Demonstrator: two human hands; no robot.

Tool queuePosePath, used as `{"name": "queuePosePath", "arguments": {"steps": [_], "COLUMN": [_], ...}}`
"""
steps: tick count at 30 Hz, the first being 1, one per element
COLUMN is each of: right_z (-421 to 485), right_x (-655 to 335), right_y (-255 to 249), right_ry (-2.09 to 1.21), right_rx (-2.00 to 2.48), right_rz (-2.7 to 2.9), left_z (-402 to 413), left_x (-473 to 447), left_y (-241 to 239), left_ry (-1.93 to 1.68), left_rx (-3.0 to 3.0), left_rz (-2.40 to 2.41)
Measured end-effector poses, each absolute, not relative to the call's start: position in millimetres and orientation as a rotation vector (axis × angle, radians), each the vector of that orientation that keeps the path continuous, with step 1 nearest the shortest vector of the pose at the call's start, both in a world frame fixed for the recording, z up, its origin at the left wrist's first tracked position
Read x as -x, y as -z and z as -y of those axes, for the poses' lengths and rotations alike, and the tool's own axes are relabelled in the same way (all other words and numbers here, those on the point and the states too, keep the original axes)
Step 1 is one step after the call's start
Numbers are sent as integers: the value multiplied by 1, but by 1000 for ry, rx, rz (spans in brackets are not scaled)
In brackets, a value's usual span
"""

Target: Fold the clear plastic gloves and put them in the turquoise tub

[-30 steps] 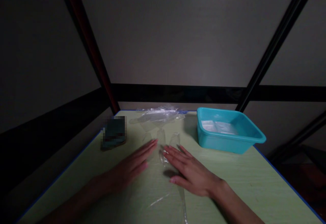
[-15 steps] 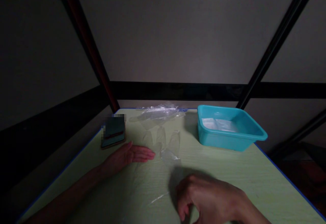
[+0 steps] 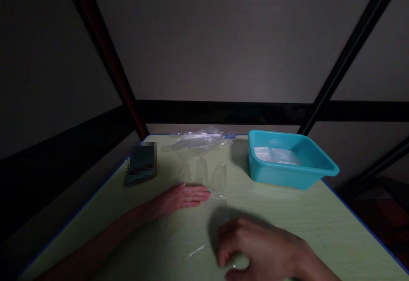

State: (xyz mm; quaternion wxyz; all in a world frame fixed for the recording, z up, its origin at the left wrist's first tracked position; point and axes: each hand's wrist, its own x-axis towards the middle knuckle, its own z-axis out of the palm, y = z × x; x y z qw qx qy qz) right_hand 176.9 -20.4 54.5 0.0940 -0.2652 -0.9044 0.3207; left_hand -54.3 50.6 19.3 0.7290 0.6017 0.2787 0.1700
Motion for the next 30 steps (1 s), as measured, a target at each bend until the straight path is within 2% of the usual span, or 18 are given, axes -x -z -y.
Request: {"name": "queuePosePath", "arguments": {"steps": [10, 13, 20, 30], "right_z": [-16, -12, 19, 25], "right_x": [-171, -177, -181, -177], "right_y": [-33, -40, -58, -47], "right_ry": [-1001, -945, -1064, -1046], "right_rx": [1072, 985, 781, 954], "right_rz": [2128, 2255, 2774, 2839], "left_z": [-59, -61, -64, -67], "left_x": [55, 59, 89, 101], "left_y": [3, -2, -36, -14], "left_ry": [-436, -459, -601, -360], "left_rx": [-1163, -1131, -1076, -1141], "left_rz": [-534, -454, -338, -488]}}
